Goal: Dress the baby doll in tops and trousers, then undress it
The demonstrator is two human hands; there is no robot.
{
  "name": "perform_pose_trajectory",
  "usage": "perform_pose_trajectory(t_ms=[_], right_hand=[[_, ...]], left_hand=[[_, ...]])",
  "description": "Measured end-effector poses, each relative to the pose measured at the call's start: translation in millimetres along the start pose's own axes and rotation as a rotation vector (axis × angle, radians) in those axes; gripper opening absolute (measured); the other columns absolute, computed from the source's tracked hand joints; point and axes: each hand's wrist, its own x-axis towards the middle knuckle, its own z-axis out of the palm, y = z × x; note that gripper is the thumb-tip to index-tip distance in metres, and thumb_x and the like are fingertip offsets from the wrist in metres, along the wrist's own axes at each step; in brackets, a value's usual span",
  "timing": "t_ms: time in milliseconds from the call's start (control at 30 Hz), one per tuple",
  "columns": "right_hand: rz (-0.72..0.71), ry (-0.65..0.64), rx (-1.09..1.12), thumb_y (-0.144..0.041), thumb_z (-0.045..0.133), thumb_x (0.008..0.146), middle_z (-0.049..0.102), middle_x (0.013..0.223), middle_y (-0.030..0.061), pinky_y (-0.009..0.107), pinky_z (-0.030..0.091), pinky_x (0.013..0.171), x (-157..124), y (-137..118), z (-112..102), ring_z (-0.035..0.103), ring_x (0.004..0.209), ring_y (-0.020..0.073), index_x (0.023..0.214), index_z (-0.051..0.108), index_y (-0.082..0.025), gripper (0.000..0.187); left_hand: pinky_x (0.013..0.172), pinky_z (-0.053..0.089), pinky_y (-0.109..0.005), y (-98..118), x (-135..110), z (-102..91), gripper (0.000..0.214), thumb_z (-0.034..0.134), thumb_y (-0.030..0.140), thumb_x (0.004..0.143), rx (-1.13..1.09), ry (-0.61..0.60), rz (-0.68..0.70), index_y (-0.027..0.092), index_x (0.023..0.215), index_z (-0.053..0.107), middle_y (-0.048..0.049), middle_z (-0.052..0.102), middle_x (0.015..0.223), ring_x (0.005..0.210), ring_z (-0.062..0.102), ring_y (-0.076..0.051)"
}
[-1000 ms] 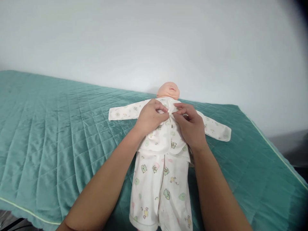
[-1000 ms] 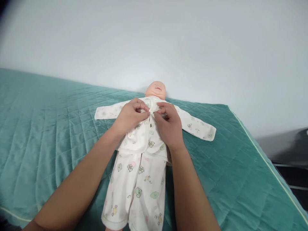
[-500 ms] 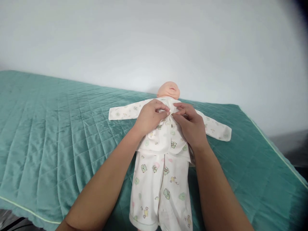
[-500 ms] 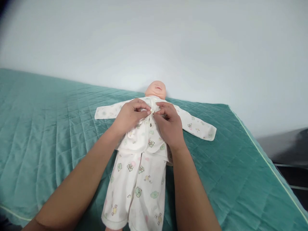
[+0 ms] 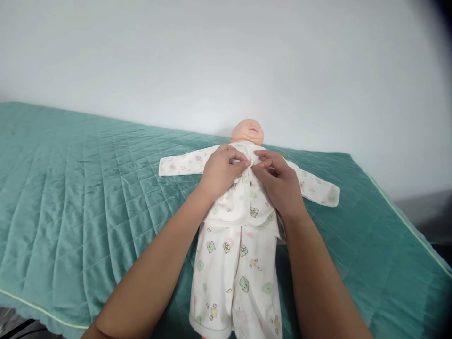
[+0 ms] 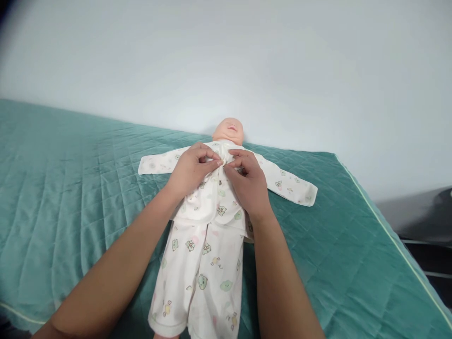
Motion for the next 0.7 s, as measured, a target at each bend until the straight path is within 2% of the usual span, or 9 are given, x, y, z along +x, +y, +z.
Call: perform_pose_trajectory(t_ms=[300, 533, 700], right_hand=[[-0.008, -0.029, 0.002, -0.028, 0.072, 0.081, 0.068, 0.127, 0.0029, 0.043, 0.047, 0.097, 0.7, -0.3, -2.5, 0.062, 0.117, 0.0247, 0.072, 0.067, -0.024, 0.011], [0.033, -0.055, 0.001, -0.029, 0.071, 0.081, 0.067, 0.131, 0.0030, 0.042, 0.044, 0.098, -0.4, -5.5, -2.6, 0.059, 0.123, 0.0255, 0.073, 0.070, -0.024, 0.009], [0.047, -0.046, 0.004, -0.029, 0.072, 0.080, 0.067, 0.131, 0.0022, 0.042, 0.043, 0.098, -0.2, -3.2, -2.3, 0.060, 0.120, 0.0251, 0.073, 0.068, -0.024, 0.010]], left_hand=[[0.072, 0.044, -0.030, 5.6, -3.4, 0.1, 0.011, 0.069, 0.030, 0.085, 0.056, 0.003, -0.001, 0.020, 0.082, 0.074, -0.0024, 0.062, 0.098, 0.082, 0.056, -0.014], [0.070, 0.043, -0.028, 3.9, -2.4, 2.9, 0.005, 0.065, 0.020, 0.080, 0.056, 0.017, -0.017, 0.018, 0.081, 0.070, -0.0015, 0.063, 0.098, 0.080, 0.055, -0.012], [0.065, 0.043, -0.025, 3.1, -2.2, -1.3, 0.008, 0.063, 0.019, 0.080, -0.026, -0.022, -0.042, 0.018, 0.082, 0.071, -0.0021, 0.063, 0.102, 0.076, 0.053, -0.010]])
